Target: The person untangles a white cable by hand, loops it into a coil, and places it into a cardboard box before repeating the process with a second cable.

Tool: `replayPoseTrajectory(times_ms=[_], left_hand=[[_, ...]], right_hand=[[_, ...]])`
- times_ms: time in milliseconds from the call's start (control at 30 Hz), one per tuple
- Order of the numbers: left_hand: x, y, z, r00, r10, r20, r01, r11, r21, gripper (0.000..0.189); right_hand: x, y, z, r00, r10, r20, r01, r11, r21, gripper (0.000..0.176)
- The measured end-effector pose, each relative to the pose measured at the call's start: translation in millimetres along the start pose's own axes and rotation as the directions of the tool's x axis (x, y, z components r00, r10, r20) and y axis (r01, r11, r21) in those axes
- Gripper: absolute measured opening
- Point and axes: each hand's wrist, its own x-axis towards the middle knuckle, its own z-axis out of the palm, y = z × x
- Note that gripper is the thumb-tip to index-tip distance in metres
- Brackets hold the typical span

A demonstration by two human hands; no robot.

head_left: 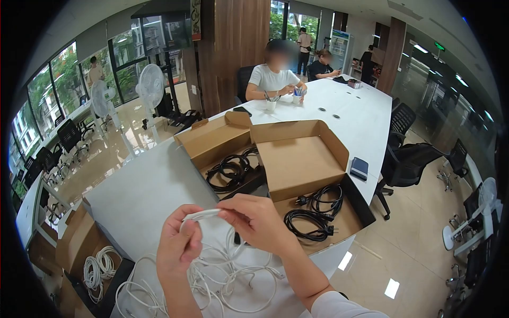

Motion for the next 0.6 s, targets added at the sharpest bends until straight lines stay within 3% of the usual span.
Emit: replayPoseTrajectory(times_ms=[100,167,233,333,433,467,600], left_hand=[[-0.4,-2.9,0.8,0.992,0.117,-0.045,-0.118,0.993,-0.013,0.037],[-2.7,-4.3,2.4,0.978,0.119,-0.173,-0.129,0.990,-0.051,0.036],[-1.8,-7.8,-3.7,0.957,0.148,-0.249,-0.160,0.987,-0.031,0.037],[-4.1,-4.7,-1.4,0.967,0.181,-0.179,-0.180,0.983,0.020,0.037],[-2.5,-4.1,11.9,0.966,0.216,-0.143,-0.192,0.967,0.169,0.037],[-1.1,-6.7,23.3,0.939,0.272,-0.209,-0.213,0.940,0.267,0.033],[-1.0,-18.9,-6.7,0.982,0.187,0.005,-0.175,0.913,0.370,0.041]], right_hand=[[-2.1,-2.2,1.6,0.974,0.197,0.117,-0.218,0.952,0.213,0.017],[-3.5,-1.3,3.4,0.963,0.218,0.162,-0.252,0.939,0.234,0.018],[-4.3,0.1,3.1,0.894,0.336,0.295,-0.422,0.853,0.308,0.021],[-6.2,4.2,7.8,0.897,0.300,0.323,-0.436,0.718,0.543,0.026],[-5.7,6.0,3.4,0.873,0.304,0.381,-0.485,0.633,0.604,0.026],[-5.8,7.6,2.3,0.893,0.293,0.341,-0.445,0.680,0.583,0.025],[-5.5,1.6,-4.2,0.932,0.278,0.234,-0.362,0.770,0.526,0.021]])
